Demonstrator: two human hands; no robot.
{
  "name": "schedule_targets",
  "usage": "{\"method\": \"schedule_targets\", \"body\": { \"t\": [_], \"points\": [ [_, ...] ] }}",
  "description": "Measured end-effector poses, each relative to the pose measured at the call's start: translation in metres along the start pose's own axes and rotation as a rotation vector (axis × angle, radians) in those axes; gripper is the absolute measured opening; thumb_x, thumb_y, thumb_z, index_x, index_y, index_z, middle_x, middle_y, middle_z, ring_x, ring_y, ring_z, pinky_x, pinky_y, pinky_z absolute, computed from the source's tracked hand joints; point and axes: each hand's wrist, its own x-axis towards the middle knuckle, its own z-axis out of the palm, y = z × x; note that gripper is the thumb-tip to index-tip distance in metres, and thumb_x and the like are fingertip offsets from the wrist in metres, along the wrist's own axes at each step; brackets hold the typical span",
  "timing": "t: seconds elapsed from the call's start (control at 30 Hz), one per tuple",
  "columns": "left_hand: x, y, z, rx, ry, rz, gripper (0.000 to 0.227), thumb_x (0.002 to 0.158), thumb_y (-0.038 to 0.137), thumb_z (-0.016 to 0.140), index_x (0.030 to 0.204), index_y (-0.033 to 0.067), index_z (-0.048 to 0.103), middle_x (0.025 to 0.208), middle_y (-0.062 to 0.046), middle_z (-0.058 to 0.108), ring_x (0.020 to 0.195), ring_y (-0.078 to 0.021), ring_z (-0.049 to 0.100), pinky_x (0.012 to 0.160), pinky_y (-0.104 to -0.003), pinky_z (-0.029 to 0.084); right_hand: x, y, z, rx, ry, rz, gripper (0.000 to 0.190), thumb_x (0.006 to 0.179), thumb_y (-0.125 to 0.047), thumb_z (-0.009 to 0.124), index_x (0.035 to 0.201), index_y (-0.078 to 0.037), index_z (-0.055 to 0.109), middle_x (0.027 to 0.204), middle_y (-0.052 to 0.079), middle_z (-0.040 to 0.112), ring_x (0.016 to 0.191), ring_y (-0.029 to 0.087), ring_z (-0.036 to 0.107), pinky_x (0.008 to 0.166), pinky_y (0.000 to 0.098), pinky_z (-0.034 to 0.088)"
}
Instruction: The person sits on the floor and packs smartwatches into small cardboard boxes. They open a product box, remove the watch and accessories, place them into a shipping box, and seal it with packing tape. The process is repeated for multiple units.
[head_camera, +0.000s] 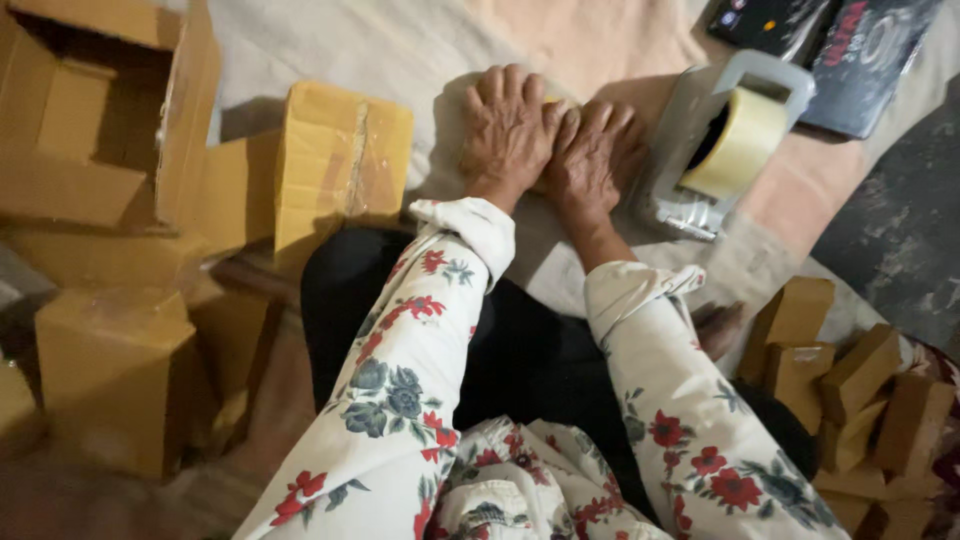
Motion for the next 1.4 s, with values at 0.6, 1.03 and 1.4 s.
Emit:
{"method": "schedule_targets", "body": {
  "t": [0.6, 1.03, 1.4],
  "points": [
    [-0.035, -0.075, -0.098, -0.111, -0.318, 0.412, 0.056, 0.071, 0.047, 0.087, 0.110, 0.0107, 0.068, 0.132, -0.013, 0.054, 0.131, -0.0358, 0.051, 0.104, -0.050, 0.049, -0.028, 0.012, -0.096, 0.148, -0.038, -0.526, 0.055, 0.063, -0.041, 0.094, 0.104, -0.014, 0.070, 0.112, 0.011, 0.057, 0.112, 0.037, 0.050, 0.091, 0.0522, 0.044],
    [-0.065, -0.009, -0.052, -0.024, -0.094, -0.363, 0.063, 0.089, 0.052, 0.055, 0.140, 0.0163, 0.048, 0.136, -0.021, 0.045, 0.122, -0.0457, 0.043, 0.089, -0.066, 0.040, -0.080, 0.010, -0.057, 0.143, 0.135, -0.374, 0.058, 0.101, -0.040, 0.066, 0.148, -0.008, 0.052, 0.150, 0.029, 0.041, 0.127, 0.051, 0.044, 0.105, 0.0605, 0.035],
    [-0.058, -0.001, -0.040, 0.093, 0.130, -0.230, 0.055, 0.098, 0.056, 0.050, 0.126, 0.0096, 0.055, 0.126, -0.017, 0.053, 0.116, -0.0357, 0.052, 0.083, -0.059, 0.047, -0.017, -0.016, -0.013, 0.175, -0.148, 0.139, 0.048, 0.105, -0.052, 0.051, 0.123, -0.007, 0.054, 0.135, 0.023, 0.045, 0.121, 0.044, 0.052, 0.093, 0.0555, 0.050]
  ]
}}
